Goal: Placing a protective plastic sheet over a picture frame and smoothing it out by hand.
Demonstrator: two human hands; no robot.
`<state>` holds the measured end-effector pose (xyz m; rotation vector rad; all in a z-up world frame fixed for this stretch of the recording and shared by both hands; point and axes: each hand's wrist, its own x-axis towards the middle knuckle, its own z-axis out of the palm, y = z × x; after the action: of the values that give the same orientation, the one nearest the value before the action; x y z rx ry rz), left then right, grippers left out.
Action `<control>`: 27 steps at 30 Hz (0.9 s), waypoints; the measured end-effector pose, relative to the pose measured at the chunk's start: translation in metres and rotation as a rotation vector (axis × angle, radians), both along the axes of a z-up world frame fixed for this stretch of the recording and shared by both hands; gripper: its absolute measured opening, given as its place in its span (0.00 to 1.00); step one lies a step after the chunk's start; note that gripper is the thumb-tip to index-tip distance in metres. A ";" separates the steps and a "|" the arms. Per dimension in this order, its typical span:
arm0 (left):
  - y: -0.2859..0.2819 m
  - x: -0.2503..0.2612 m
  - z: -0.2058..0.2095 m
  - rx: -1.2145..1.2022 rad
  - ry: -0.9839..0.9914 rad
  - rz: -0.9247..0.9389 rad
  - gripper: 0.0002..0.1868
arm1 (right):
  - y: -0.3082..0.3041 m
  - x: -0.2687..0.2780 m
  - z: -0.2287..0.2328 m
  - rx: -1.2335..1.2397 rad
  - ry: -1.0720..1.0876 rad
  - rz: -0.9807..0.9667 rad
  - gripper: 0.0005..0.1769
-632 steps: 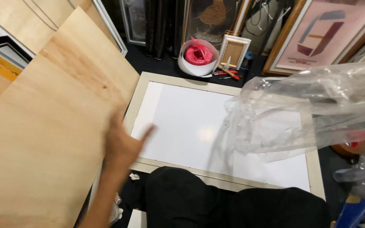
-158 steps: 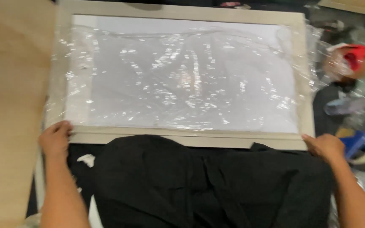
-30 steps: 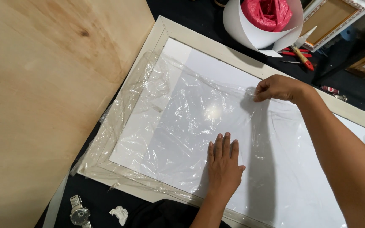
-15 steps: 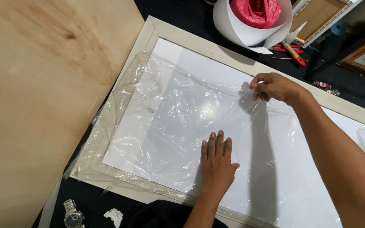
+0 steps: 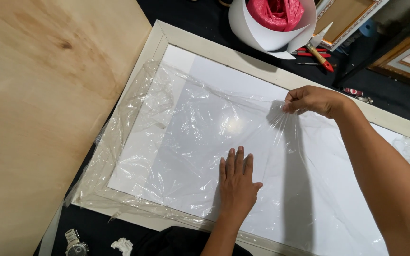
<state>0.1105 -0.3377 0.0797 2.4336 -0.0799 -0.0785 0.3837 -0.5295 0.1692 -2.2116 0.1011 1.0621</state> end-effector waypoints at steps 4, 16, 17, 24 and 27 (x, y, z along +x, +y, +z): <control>0.001 -0.001 0.000 -0.004 -0.007 -0.002 0.43 | 0.000 -0.001 0.002 0.083 -0.017 -0.047 0.08; 0.001 0.000 -0.001 0.019 -0.044 -0.007 0.44 | 0.017 -0.012 -0.007 -0.083 -0.238 -0.103 0.09; 0.002 0.000 -0.001 0.019 -0.043 -0.004 0.44 | 0.016 -0.011 -0.009 -0.083 -0.237 -0.100 0.09; 0.000 0.000 -0.005 0.036 -0.045 0.000 0.45 | 0.020 -0.015 0.010 -0.093 -0.228 -0.149 0.13; 0.000 -0.001 -0.004 0.028 -0.042 0.003 0.45 | 0.020 -0.015 0.017 -0.080 -0.267 -0.191 0.14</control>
<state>0.1098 -0.3376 0.0755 2.4641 -0.0945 -0.0269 0.3688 -0.5090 0.1857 -2.3406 0.2352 0.6637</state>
